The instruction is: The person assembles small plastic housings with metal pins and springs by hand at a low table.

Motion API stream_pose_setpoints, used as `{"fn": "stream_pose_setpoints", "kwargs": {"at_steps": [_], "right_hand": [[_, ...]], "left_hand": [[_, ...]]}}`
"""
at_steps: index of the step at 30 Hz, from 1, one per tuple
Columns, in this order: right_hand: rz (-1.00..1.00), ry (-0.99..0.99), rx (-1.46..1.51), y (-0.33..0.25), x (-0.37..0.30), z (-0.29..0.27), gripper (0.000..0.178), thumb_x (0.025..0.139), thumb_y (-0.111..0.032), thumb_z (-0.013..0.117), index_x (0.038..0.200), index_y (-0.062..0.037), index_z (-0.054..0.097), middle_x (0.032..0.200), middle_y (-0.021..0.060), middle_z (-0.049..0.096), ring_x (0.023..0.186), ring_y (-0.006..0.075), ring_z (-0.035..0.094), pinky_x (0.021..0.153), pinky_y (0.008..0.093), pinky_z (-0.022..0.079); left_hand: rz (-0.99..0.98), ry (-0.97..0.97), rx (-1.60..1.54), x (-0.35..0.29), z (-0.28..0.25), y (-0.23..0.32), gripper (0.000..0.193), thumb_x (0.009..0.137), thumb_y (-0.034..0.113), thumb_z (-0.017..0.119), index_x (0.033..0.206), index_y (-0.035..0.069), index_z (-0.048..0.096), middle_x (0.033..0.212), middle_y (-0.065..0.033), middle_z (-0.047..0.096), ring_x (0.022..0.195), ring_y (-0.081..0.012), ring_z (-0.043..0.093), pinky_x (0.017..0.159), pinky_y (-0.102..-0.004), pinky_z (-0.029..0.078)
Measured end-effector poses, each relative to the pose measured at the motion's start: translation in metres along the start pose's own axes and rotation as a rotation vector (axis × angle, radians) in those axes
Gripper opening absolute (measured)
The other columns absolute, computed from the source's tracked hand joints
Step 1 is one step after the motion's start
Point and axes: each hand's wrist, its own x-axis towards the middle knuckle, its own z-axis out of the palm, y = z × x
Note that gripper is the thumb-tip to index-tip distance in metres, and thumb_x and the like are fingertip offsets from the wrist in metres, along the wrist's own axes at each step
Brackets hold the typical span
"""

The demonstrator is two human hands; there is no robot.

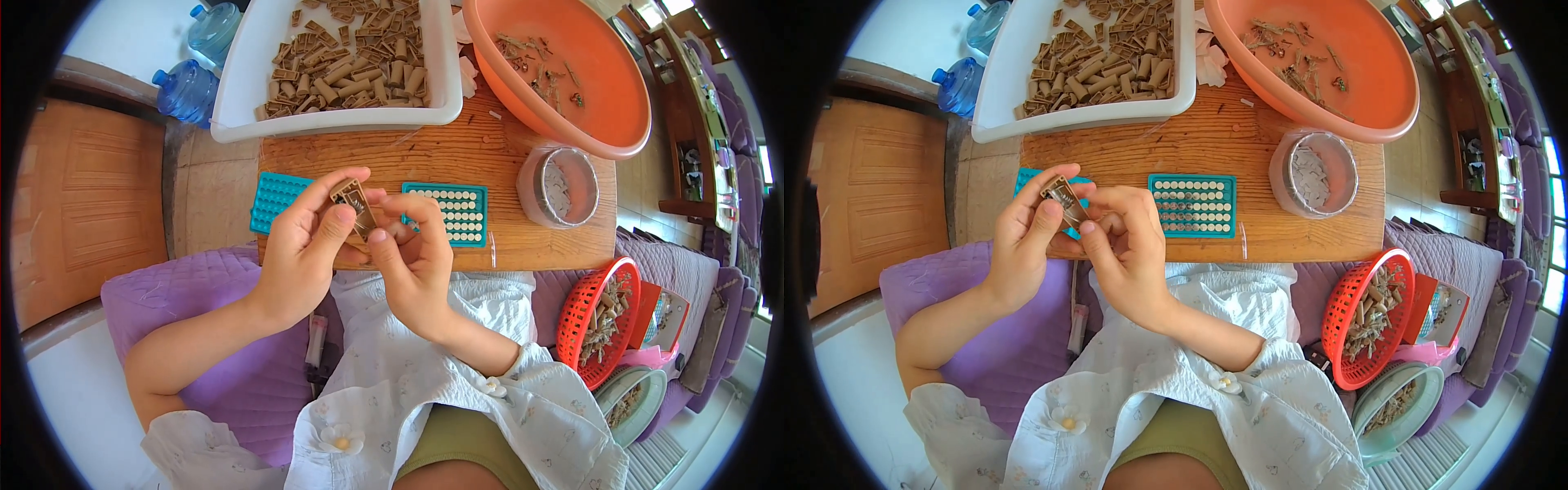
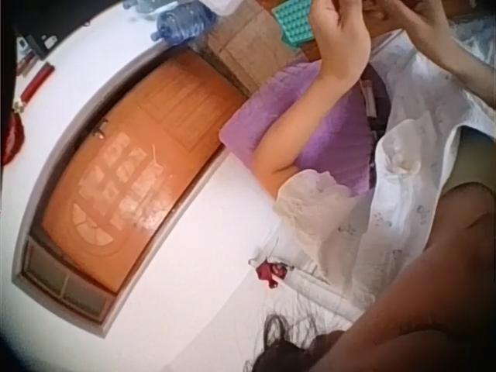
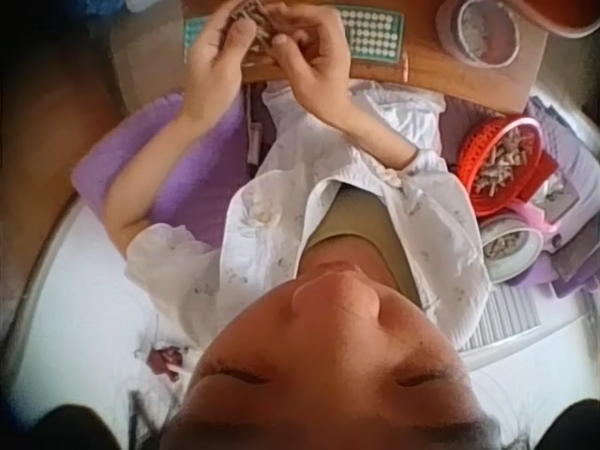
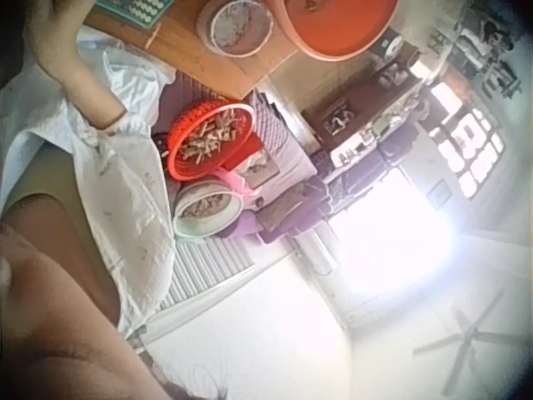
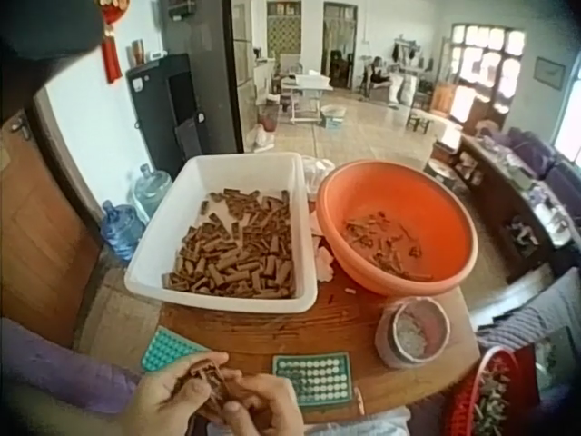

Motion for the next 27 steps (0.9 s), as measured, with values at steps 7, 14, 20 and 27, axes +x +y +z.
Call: {"fn": "stream_pose_setpoints", "kwargs": {"at_steps": [7,14,20,27], "right_hand": [[0.252,-0.03,0.218,-0.009,0.002,0.005,0.034,0.081,0.009,0.044,0.113,-0.0015,0.04,0.107,0.0104,0.041,0.079,0.0113,0.054,0.064,0.0224,0.049],[0.117,-0.187,-0.147,-0.004,0.008,-0.005,0.057,0.076,0.016,0.041,0.127,-0.0052,0.029,0.114,0.0121,0.038,0.09,0.0163,0.052,0.072,0.0261,0.047],[0.157,-0.278,-0.211,-0.014,0.019,-0.016,0.061,0.071,0.02,0.041,0.126,-0.0044,0.031,0.112,0.0114,0.041,0.092,0.0174,0.05,0.079,0.0271,0.044],[0.172,-0.185,0.011,-0.013,0.019,-0.016,0.05,0.07,0.009,0.048,0.118,-0.0015,0.039,0.105,0.0142,0.051,0.096,0.0199,0.053,0.084,0.031,0.043]], "left_hand": [[-0.01,0.064,0.011,0.001,0.0,-0.002,0.03,0.092,0.018,0.037,0.119,0.004,0.038,0.107,-0.0097,0.055,0.086,-0.0112,0.057,0.058,-0.0191,0.051],[-0.146,0.041,-0.372,0.006,-0.006,-0.005,0.027,0.093,0.018,0.036,0.117,0.007,0.032,0.108,-0.0145,0.053,0.091,-0.0205,0.058,0.069,-0.0284,0.053],[-0.225,0.031,-0.525,0.01,-0.007,-0.009,0.026,0.093,0.018,0.036,0.116,0.008,0.033,0.111,-0.0149,0.051,0.096,-0.0243,0.056,0.082,-0.0343,0.049],[-0.13,0.047,-0.311,0.006,-0.002,-0.008,0.029,0.092,0.015,0.04,0.119,0.005,0.038,0.111,-0.0108,0.052,0.099,-0.0196,0.055,0.083,-0.0299,0.047]]}}
